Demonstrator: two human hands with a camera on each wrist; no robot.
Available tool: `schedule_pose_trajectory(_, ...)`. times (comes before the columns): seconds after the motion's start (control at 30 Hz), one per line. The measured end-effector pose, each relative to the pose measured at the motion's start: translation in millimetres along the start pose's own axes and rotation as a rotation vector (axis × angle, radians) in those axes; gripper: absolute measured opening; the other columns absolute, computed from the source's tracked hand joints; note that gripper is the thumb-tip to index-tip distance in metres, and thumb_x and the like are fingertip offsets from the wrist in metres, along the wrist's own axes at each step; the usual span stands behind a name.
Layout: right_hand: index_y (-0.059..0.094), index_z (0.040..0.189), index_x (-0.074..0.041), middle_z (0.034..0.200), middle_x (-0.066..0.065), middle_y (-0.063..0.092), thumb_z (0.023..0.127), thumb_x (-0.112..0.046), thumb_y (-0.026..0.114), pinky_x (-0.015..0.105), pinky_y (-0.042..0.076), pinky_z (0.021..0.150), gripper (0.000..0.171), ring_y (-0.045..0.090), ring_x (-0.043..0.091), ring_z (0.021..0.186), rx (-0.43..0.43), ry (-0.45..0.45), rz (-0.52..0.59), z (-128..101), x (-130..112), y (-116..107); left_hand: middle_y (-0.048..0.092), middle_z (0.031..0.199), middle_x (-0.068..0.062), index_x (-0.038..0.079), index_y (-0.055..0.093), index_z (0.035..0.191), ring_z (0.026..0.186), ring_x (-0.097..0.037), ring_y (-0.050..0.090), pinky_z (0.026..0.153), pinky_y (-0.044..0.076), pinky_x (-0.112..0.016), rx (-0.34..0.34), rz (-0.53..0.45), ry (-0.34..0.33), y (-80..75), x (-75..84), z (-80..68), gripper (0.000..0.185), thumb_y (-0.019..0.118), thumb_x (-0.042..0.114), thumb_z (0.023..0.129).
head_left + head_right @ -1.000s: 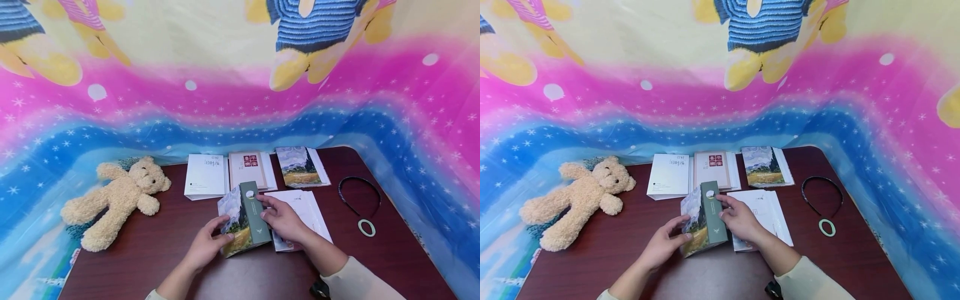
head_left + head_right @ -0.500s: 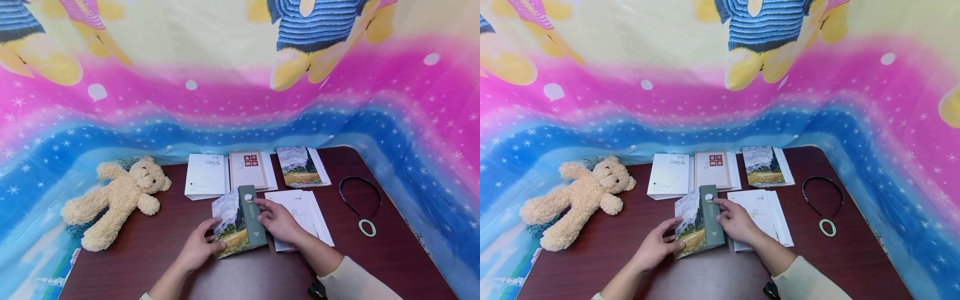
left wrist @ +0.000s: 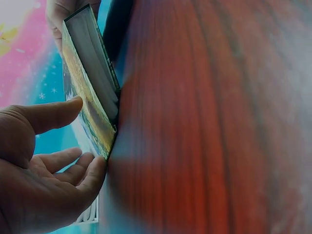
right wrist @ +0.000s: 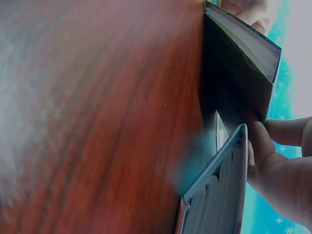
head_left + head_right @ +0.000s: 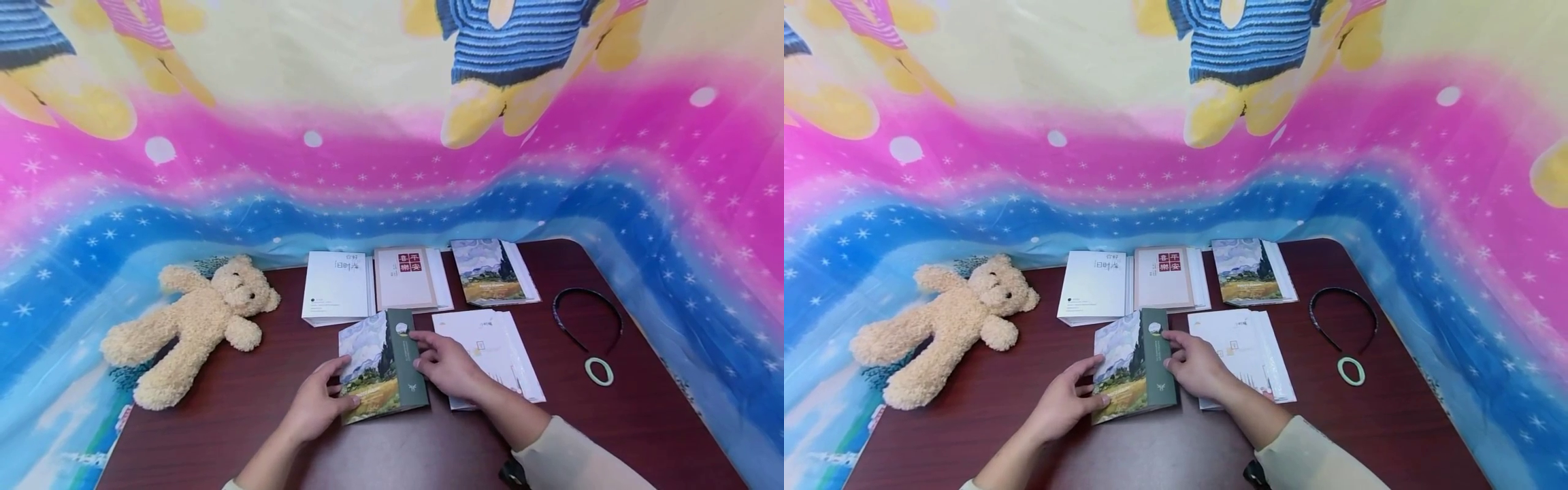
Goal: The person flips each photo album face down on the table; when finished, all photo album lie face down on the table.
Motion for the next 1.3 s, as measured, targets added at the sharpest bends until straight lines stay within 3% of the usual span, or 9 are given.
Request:
schedule_pose_trajectory(0.2, 0.055, 0.146, 0.000, 0.128, 0.020, 0.068, 0.096, -0.004, 0.069, 0.034, 0.058, 0.081, 0.052, 0.072, 0.020, 0.097, -0.008, -0.025, -0.079, 1.3, -4.1, 4.8, 0.060, 0.137, -0.019, 0.005, 0.058, 0.145, 0.108, -0.035, 0.067, 0.090, 0.058, -0.048, 0.008, 0.033, -0.006, -6.0, -1.9, -2.3, 0.079, 0.091, 0.009, 0.074)
schedule_pose_trajectory(0.57, 0.053, 0.148, -0.001, 0.128, 0.016, 0.067, 0.096, -0.005, 0.070, 0.031, 0.057, 0.077, 0.055, 0.070, 0.013, 0.091, -0.050, -0.038, -0.168, 7.5, -3.6, 14.3, 0.059, 0.139, -0.016, 0.005, 0.057, 0.146, 0.103, -0.030, 0.068, 0.087, 0.059, -0.045, 0.018, 0.140, -0.001, -13.2, -5.4, -1.2, 0.082, 0.093, 0.013, 0.072)
schedule_pose_trajectory(0.8, 0.054, 0.147, 0.000, 0.119, 0.013, 0.065, 0.093, -0.006, 0.074, 0.028, 0.055, 0.072, 0.058, 0.068, 0.010, 0.086, -0.073, -0.056, -0.247, 8.5, -6.5, 17.7, 0.058, 0.142, -0.016, 0.006, 0.058, 0.145, 0.101, -0.029, 0.069, 0.085, 0.059, -0.044, 0.024, 0.200, 0.003, -17.0, -2.7, -2.0, 0.083, 0.095, 0.015, 0.071)
schedule_pose_trajectory(1.3, 0.054, 0.148, 0.001, 0.121, 0.014, 0.060, 0.090, -0.012, 0.080, 0.038, 0.053, 0.088, 0.065, 0.064, 0.008, 0.087, -0.130, -0.073, -0.321, 9.4, -2.8, 23.4, 0.057, 0.145, -0.015, 0.008, 0.059, 0.144, 0.099, -0.028, 0.071, 0.086, 0.058, -0.046, 0.049, 0.319, 0.014, -23.4, 2.4, -2.3, 0.084, 0.096, 0.019, 0.069)
Point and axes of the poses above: each hand's wrist, its own z-axis towards the middle knuckle, its own y-axis out of the palm, x = y × z, the point moved 8 cm from there along z, towards the middle knuckle
